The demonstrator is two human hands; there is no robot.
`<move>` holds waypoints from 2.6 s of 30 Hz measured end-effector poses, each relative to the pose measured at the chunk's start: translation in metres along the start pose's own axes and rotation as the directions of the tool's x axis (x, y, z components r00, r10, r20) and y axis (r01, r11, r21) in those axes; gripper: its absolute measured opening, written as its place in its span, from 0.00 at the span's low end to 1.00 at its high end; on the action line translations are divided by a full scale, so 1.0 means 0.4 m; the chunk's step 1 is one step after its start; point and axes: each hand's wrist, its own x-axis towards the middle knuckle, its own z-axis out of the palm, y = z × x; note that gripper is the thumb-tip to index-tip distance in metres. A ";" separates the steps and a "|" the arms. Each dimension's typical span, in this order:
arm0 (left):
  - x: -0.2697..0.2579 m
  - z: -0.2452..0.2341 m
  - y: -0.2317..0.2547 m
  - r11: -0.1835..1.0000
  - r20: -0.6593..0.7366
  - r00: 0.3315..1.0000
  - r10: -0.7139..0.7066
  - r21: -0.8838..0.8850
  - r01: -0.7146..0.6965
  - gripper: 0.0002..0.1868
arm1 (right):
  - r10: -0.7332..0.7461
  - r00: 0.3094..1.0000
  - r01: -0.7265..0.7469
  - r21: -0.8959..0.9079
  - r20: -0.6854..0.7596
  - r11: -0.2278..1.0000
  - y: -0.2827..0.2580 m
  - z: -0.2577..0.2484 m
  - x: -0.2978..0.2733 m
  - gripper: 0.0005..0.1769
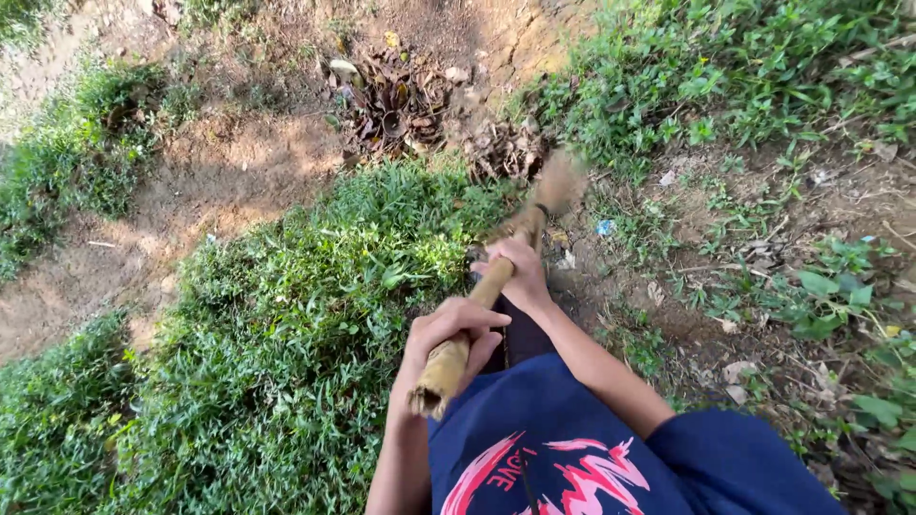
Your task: Sweep leaves and dry organic debris from a dirt path using a traditional stick broom.
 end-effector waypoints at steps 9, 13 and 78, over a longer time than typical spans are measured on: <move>-0.008 0.116 -0.179 0.957 -0.007 0.958 -0.286 -0.057 0.286 0.10 | 0.019 0.982 -0.030 0.056 0.190 0.998 0.223 0.074 -0.091 0.10; 0.047 0.102 -0.076 0.954 -0.041 0.955 -0.293 0.049 0.295 0.12 | 0.134 0.957 -0.199 0.248 0.257 0.948 0.206 0.092 -0.006 0.06; 0.026 0.048 -0.178 0.974 -0.190 0.980 0.057 0.227 -0.012 0.13 | 0.084 0.979 -0.076 -0.047 0.188 0.996 0.180 0.176 0.185 0.24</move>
